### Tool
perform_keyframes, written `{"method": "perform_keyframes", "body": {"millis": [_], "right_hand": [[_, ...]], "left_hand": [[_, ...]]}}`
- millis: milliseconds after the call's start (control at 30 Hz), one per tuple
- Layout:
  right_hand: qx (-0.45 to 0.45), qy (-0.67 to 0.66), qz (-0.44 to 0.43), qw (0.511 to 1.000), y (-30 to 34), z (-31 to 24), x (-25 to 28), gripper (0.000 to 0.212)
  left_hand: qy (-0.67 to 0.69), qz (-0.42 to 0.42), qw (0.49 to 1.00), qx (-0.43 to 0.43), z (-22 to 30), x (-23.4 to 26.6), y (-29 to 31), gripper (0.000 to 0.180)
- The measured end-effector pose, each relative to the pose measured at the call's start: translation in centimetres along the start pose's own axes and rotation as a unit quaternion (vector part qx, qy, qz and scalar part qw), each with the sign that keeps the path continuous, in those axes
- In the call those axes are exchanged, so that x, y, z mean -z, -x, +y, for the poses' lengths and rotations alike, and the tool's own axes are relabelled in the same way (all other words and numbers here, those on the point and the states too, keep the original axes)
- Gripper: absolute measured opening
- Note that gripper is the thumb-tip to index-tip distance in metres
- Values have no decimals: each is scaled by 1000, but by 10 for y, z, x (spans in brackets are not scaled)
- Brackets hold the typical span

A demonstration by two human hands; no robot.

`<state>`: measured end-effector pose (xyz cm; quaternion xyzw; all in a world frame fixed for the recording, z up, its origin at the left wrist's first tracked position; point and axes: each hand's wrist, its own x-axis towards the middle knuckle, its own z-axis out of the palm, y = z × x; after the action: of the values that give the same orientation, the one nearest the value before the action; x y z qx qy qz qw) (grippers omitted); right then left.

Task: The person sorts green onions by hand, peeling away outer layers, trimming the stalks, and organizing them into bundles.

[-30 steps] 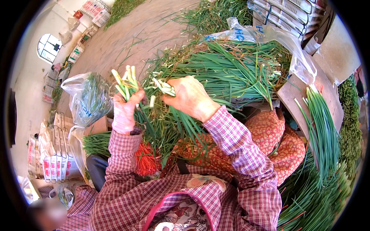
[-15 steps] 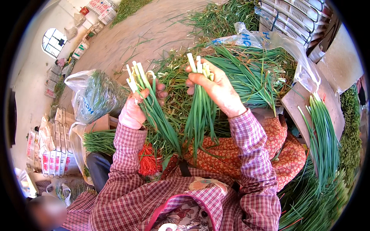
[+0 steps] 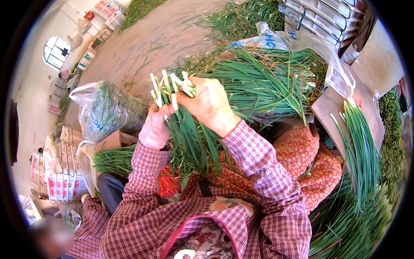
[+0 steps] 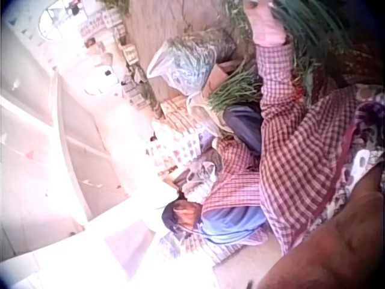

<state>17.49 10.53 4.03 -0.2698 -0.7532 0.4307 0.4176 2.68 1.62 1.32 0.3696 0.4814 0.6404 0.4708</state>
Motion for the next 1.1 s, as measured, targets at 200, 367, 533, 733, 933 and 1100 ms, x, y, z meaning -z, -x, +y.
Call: {"method": "perform_keyframes", "body": {"millis": [200,367,533,733,933,1100], "right_hand": [[-64,-120,-26,990,-4,15,23,23],[-48,-236,-30,970,-10,11,49,17],[-41,-259,8,965,-13,0,65,18],[-81,-183,-113,973,-19,-8,34,19],[-27,-108,-85,990,-21,3,17,23],[-48,-145,-58,987,-20,14,20,24]], "left_hand": [[-10,69,997,16,18,-7,-1,38],[0,108,994,7,21,23,-4,32],[32,-5,998,61,24,17,-4,38],[-10,-19,997,70,20,-2,-3,35],[-72,-39,993,82,25,-21,2,52],[-19,-13,997,69,23,-18,3,38]]}}
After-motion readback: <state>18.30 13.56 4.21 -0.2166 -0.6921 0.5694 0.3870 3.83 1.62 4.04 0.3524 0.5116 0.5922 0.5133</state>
